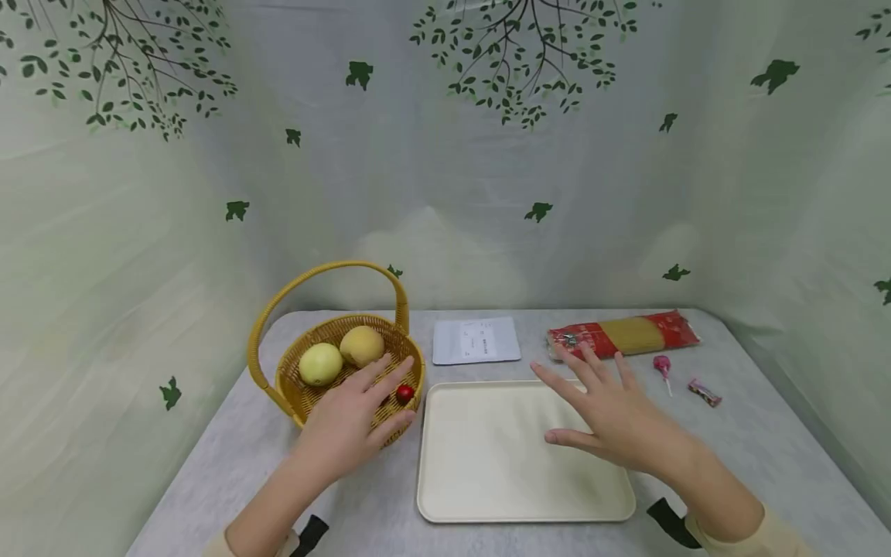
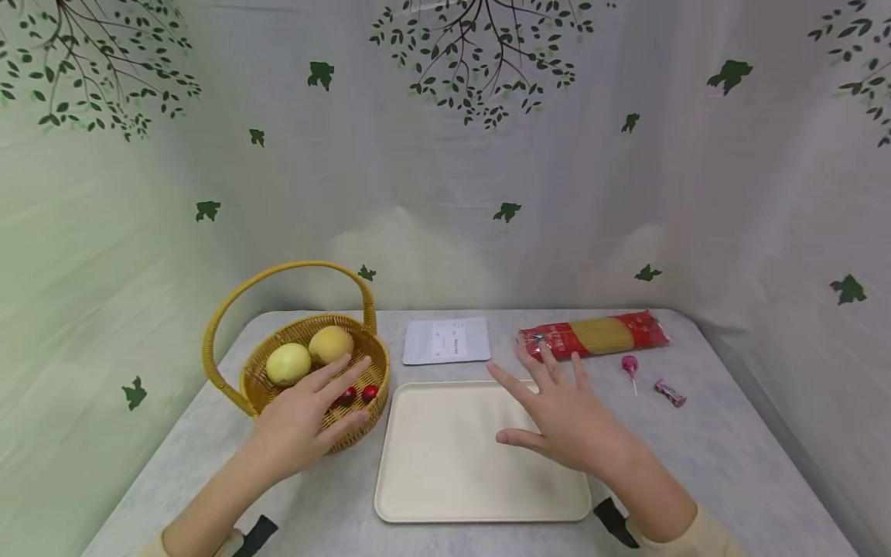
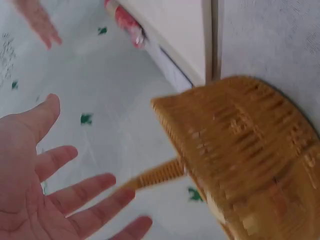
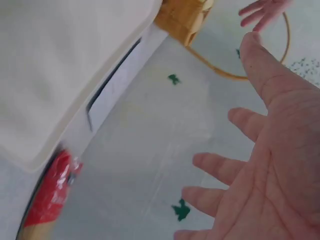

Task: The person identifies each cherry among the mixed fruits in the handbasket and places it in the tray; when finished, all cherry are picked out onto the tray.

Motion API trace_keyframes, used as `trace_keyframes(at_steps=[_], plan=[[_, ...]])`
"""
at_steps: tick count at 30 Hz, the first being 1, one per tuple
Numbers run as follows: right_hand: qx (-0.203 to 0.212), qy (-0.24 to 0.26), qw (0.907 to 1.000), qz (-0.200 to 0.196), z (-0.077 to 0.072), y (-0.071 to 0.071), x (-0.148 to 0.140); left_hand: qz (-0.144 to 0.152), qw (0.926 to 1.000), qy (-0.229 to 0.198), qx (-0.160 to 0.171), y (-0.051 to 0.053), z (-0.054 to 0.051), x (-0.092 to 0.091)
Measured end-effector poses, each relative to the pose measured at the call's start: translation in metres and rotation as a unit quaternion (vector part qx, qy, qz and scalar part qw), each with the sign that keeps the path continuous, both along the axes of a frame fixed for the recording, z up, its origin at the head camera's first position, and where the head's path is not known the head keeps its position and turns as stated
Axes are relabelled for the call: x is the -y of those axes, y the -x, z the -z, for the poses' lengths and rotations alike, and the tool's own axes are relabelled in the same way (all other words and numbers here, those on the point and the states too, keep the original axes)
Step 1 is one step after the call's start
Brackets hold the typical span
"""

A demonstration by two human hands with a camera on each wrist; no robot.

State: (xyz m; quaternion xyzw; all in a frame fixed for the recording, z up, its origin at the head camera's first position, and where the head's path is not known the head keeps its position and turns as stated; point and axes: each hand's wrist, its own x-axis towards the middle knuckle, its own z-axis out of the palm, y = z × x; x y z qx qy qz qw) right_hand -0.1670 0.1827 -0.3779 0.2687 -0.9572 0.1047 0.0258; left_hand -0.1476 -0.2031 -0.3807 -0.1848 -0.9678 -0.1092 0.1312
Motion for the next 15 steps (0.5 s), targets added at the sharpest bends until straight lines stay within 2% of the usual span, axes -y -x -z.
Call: trace_keyframes(at_steps=[3, 8, 12, 15], plan=[[0.031, 0.026, 0.9986, -0.033, -0.004, -0.002, 0.008, -0.006, 0.9990, -0.044, -0.007, -0.015, -0.006, 0.024], [0.044, 0.037, 0.9949, -0.083, -0.007, 0.003, 0.025, -0.019, 0.9952, -0.095, -0.015, -0.034, -0.016, 0.068], [0.072, 0.040, 0.9909, -0.106, -0.010, 0.007, 0.038, -0.046, 0.9894, -0.137, 0.010, -0.044, -0.020, 0.103], [0.086, 0.046, 0.9874, -0.124, -0.010, 0.011, 0.049, -0.072, 0.9836, -0.165, 0.010, -0.049, -0.020, 0.127]])
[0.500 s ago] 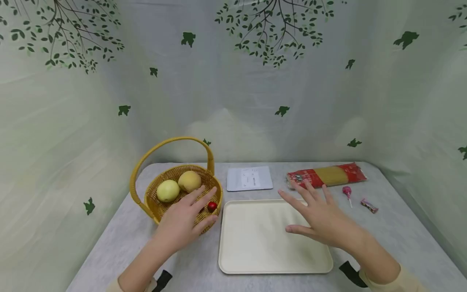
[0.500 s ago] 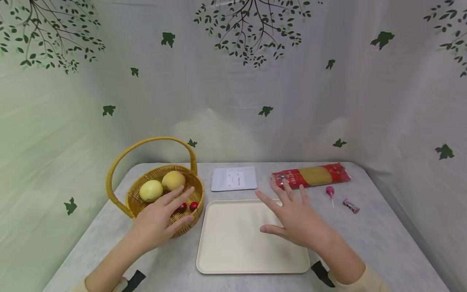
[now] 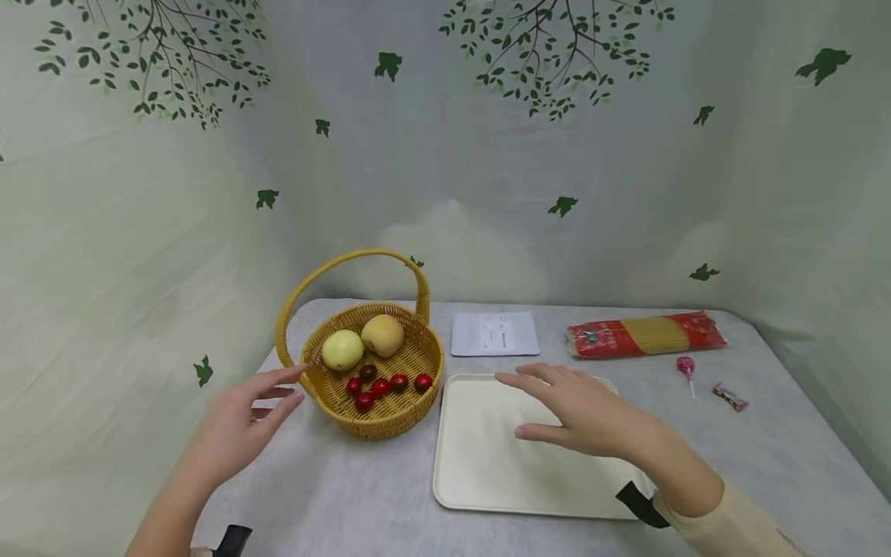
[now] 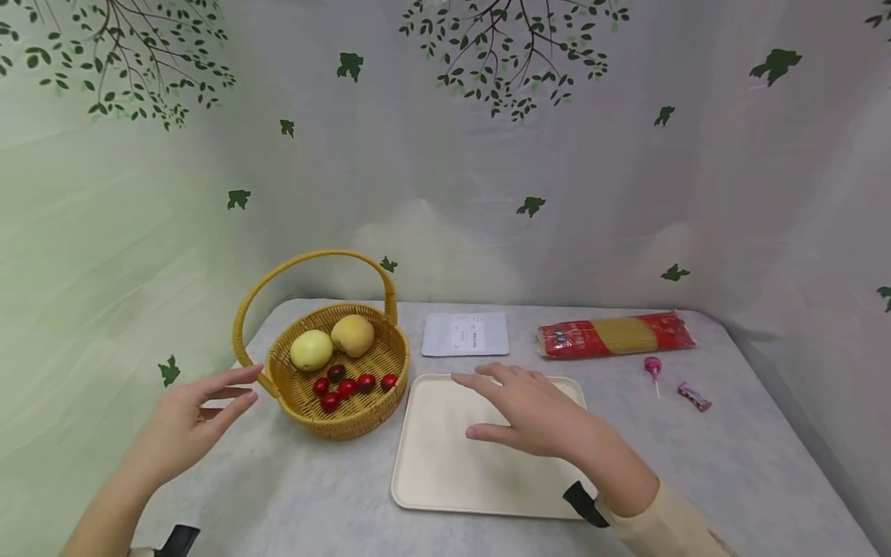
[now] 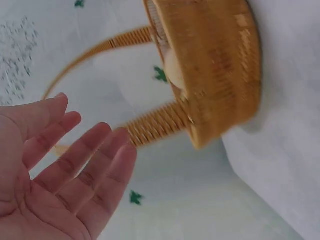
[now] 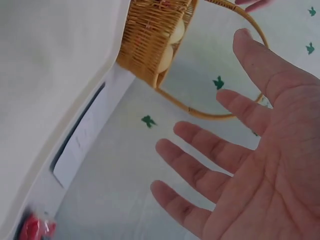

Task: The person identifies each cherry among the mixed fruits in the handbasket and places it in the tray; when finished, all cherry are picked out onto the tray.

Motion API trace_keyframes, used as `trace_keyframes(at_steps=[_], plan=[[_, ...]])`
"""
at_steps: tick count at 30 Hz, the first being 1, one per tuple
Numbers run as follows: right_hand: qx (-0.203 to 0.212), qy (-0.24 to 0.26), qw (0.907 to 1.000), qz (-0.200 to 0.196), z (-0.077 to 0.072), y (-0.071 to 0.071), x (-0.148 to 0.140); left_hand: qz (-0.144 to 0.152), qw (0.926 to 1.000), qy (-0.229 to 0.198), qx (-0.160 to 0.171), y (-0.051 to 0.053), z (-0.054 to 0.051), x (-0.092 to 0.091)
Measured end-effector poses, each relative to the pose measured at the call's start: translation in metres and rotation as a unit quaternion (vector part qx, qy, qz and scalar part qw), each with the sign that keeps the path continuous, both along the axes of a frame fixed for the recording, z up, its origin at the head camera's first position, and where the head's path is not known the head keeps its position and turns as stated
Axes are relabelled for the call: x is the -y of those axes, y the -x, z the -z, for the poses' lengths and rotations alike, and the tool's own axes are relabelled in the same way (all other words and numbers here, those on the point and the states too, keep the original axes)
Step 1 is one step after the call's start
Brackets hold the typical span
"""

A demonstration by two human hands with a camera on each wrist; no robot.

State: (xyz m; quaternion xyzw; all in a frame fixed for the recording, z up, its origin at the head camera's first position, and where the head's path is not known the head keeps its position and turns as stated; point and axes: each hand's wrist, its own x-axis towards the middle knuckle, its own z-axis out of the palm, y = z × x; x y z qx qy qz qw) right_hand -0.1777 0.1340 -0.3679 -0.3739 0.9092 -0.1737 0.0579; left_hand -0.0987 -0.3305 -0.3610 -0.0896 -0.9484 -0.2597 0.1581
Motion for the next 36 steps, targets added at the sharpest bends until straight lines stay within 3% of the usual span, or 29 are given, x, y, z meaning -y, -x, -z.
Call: trace_keyframes(at_steps=[4, 8, 13, 17, 22, 25, 31, 36], plan=[[0.009, 0.009, 0.9996, -0.026, 0.003, 0.007, 0.011, -0.035, 0.9992, -0.017, -0.006, 0.001, 0.008, 0.027], [0.027, 0.011, 0.9986, -0.043, 0.005, 0.010, 0.019, -0.053, 0.9953, -0.064, 0.050, 0.007, 0.021, 0.045], [0.045, 0.009, 0.9979, -0.045, 0.009, 0.011, 0.026, -0.040, 0.9751, -0.174, 0.131, 0.023, 0.041, 0.055], [0.052, 0.007, 0.9974, -0.049, 0.011, 0.012, 0.031, -0.033, 0.9567, -0.248, 0.149, 0.031, 0.055, 0.053], [0.049, 0.009, 0.9967, -0.064, 0.014, 0.013, 0.035, -0.033, 0.9388, -0.301, 0.164, 0.033, 0.064, 0.040], [0.048, 0.009, 0.9964, -0.069, 0.015, 0.013, 0.038, -0.032, 0.9339, -0.317, 0.162, 0.036, 0.065, 0.032], [0.066, 0.004, 0.9955, -0.069, 0.015, 0.014, 0.046, -0.027, 0.9336, -0.319, 0.160, 0.042, 0.064, 0.029], [0.061, 0.012, 0.9939, -0.091, 0.017, 0.017, 0.054, -0.028, 0.9304, -0.333, 0.151, 0.053, 0.068, 0.030]])
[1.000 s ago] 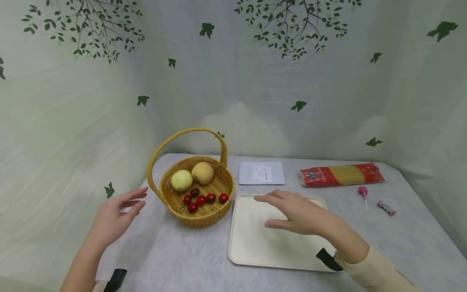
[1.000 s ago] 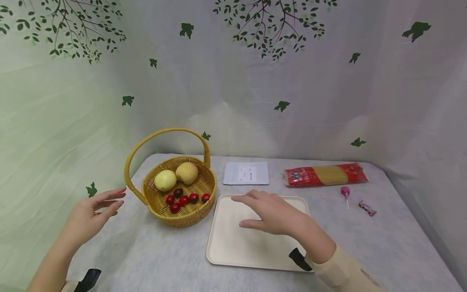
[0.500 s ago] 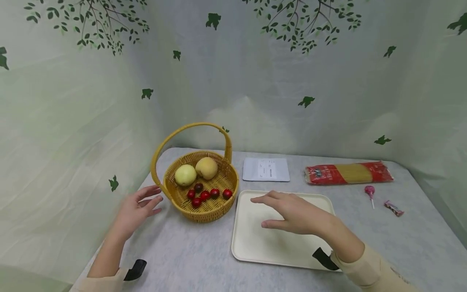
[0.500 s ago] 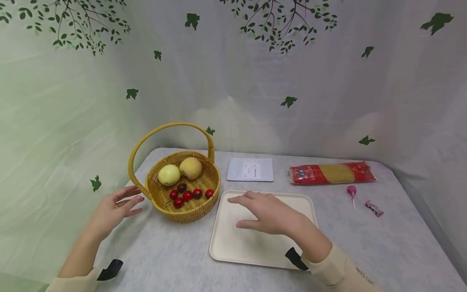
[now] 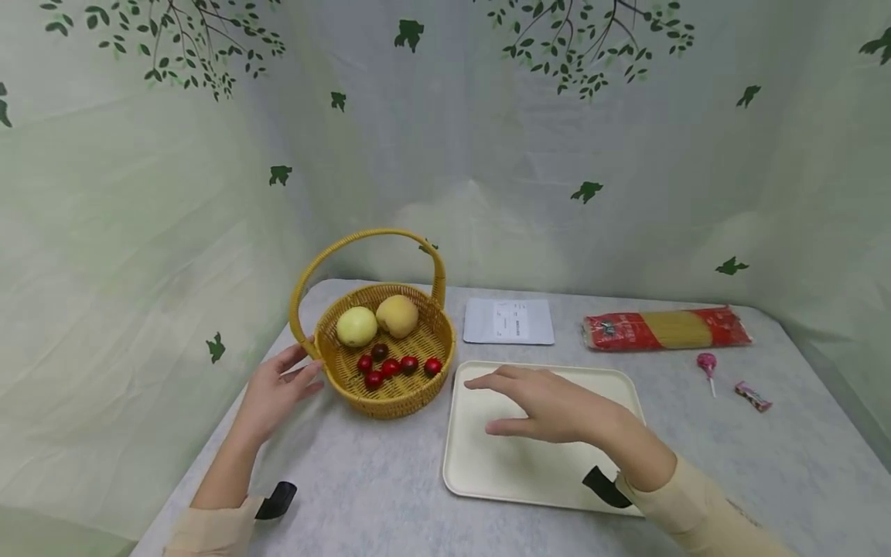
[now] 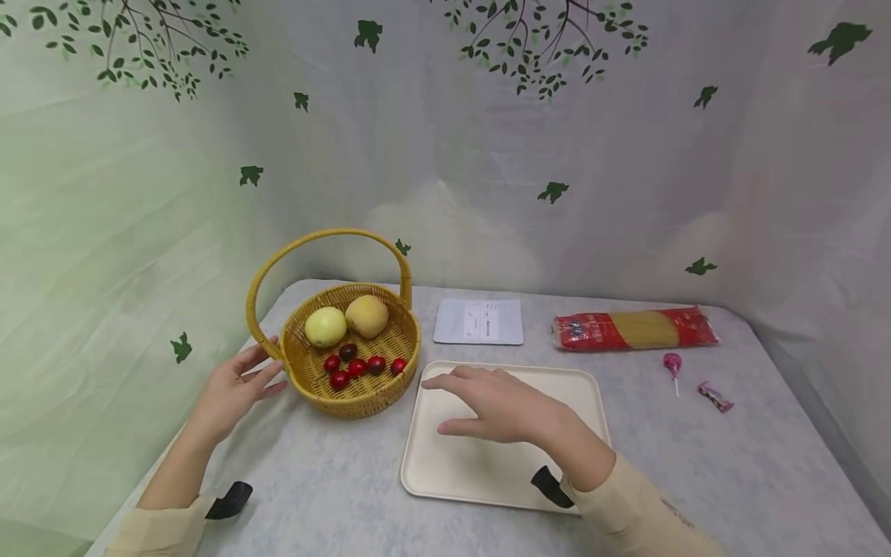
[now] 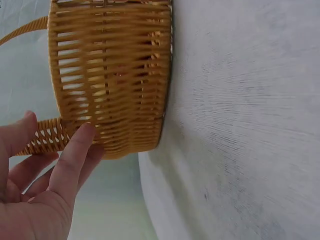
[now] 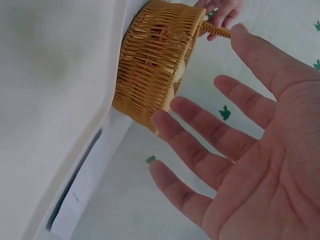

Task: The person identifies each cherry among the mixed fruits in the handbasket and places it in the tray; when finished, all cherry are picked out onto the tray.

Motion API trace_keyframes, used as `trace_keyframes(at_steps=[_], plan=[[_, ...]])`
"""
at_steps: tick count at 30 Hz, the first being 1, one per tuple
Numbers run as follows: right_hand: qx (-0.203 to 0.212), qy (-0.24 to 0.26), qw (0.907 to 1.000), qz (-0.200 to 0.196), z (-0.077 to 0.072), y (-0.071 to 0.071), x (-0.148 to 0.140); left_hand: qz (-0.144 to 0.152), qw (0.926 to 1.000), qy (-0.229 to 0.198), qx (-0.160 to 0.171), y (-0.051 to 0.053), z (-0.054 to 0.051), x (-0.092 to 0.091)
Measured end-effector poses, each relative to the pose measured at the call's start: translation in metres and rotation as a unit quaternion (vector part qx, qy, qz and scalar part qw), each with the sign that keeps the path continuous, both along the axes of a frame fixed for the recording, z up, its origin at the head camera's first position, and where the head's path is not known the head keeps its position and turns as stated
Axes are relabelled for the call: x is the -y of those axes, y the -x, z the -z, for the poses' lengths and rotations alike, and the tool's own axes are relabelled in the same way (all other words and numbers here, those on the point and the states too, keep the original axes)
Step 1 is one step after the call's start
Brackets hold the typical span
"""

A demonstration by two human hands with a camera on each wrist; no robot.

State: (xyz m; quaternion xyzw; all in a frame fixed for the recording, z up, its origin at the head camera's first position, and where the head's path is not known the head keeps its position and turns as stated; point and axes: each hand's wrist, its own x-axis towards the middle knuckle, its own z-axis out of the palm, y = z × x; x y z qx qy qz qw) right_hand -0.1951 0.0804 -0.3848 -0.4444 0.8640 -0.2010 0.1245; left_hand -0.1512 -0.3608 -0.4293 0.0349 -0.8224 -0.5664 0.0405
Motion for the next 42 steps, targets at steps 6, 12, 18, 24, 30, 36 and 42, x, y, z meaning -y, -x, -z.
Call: trace_keyframes(at_steps=[6, 12, 18, 24, 30, 36, 42], plan=[[0.026, 0.004, 0.9997, -0.002, -0.006, 0.010, 0.011, -0.033, 0.9992, -0.020, 0.007, 0.014, 0.005, 0.002], [0.034, 0.000, 0.9994, -0.003, -0.010, 0.015, 0.019, -0.044, 0.9976, -0.029, 0.046, 0.012, 0.010, -0.004], [0.029, -0.006, 0.9995, -0.009, -0.011, 0.016, 0.024, -0.050, 0.9964, -0.046, 0.051, 0.006, 0.009, -0.014], [0.029, -0.001, 0.9994, -0.020, -0.012, 0.017, 0.029, -0.091, 0.9943, -0.048, 0.030, -0.002, 0.011, -0.020], [0.031, -0.003, 0.9991, -0.027, -0.010, 0.017, 0.029, -0.109, 0.9934, -0.025, 0.022, -0.006, 0.012, -0.025], [0.029, 0.000, 0.9984, -0.048, -0.010, 0.019, 0.031, -0.063, 0.9948, 0.055, 0.059, -0.006, 0.006, -0.022], [0.039, -0.005, 0.9977, -0.055, -0.012, 0.023, 0.034, -0.012, 0.9937, 0.021, 0.110, 0.004, 0.002, -0.016]])
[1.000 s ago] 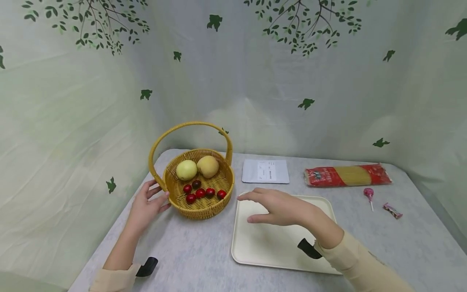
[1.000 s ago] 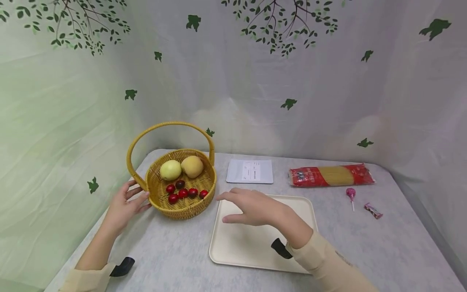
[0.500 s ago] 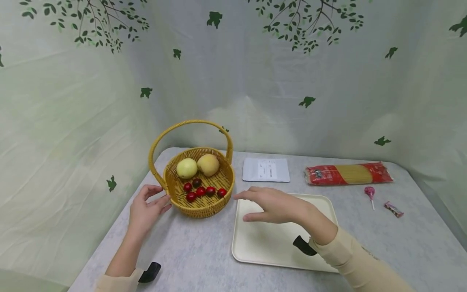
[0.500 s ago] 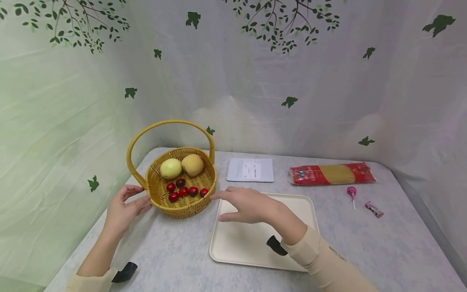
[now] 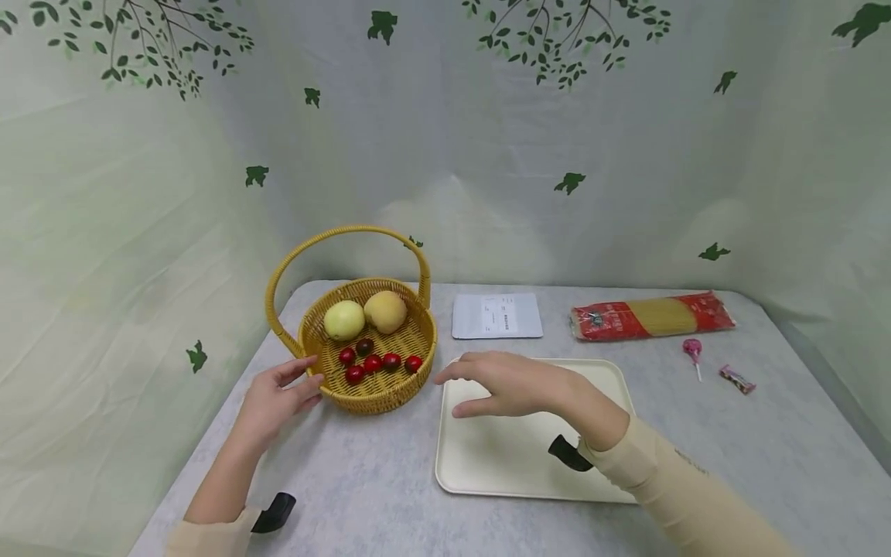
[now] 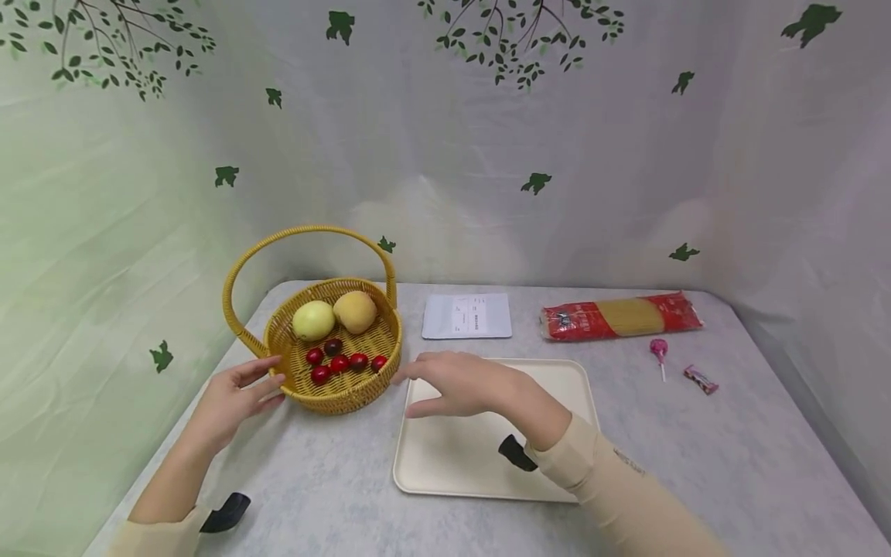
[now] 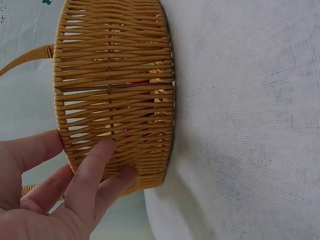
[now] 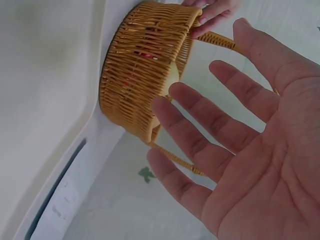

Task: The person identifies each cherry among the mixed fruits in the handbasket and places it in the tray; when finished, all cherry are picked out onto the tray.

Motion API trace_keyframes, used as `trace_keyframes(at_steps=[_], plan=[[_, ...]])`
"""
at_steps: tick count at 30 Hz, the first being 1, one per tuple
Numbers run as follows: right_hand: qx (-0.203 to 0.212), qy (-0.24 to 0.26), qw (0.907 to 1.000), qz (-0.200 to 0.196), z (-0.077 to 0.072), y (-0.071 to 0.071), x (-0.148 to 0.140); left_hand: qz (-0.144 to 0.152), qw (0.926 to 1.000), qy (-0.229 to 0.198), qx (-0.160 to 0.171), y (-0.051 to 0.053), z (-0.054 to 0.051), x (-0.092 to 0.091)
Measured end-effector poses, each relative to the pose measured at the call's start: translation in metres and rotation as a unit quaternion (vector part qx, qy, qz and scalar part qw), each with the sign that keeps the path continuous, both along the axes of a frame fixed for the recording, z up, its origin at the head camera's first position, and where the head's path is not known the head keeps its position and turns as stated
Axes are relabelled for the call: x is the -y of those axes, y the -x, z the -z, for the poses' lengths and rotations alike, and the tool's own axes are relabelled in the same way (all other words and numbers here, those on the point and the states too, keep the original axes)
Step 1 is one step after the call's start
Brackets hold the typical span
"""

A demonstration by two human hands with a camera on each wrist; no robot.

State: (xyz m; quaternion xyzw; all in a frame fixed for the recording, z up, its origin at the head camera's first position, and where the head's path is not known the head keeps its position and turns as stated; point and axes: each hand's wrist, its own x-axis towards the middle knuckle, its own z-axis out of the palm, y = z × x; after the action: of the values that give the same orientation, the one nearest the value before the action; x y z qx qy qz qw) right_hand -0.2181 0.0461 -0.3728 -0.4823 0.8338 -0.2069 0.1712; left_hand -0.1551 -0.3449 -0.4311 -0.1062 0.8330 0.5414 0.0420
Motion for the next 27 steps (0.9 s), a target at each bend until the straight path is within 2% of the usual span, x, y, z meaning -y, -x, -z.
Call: trace_keyframes(at_steps=[4, 10, 17, 21, 27], plan=[[0.010, 0.008, 0.9998, -0.018, -0.008, 0.012, 0.012, 0.001, 0.9990, -0.044, 0.008, 0.005, 0.000, 0.003], [0.032, 0.013, 0.9988, -0.036, -0.012, 0.039, 0.043, -0.022, 0.9960, -0.085, 0.015, 0.007, 0.007, 0.006], [0.018, -0.021, 0.9995, -0.016, -0.006, 0.069, 0.086, -0.048, 0.9926, -0.111, 0.010, -0.001, 0.011, 0.004], [0.039, -0.054, 0.9977, -0.011, -0.004, 0.083, 0.108, -0.054, 0.9904, -0.126, 0.017, -0.002, 0.010, 0.002], [0.083, -0.100, 0.9915, 0.012, -0.003, 0.098, 0.132, -0.059, 0.9869, -0.149, 0.017, 0.002, 0.007, 0.001]])
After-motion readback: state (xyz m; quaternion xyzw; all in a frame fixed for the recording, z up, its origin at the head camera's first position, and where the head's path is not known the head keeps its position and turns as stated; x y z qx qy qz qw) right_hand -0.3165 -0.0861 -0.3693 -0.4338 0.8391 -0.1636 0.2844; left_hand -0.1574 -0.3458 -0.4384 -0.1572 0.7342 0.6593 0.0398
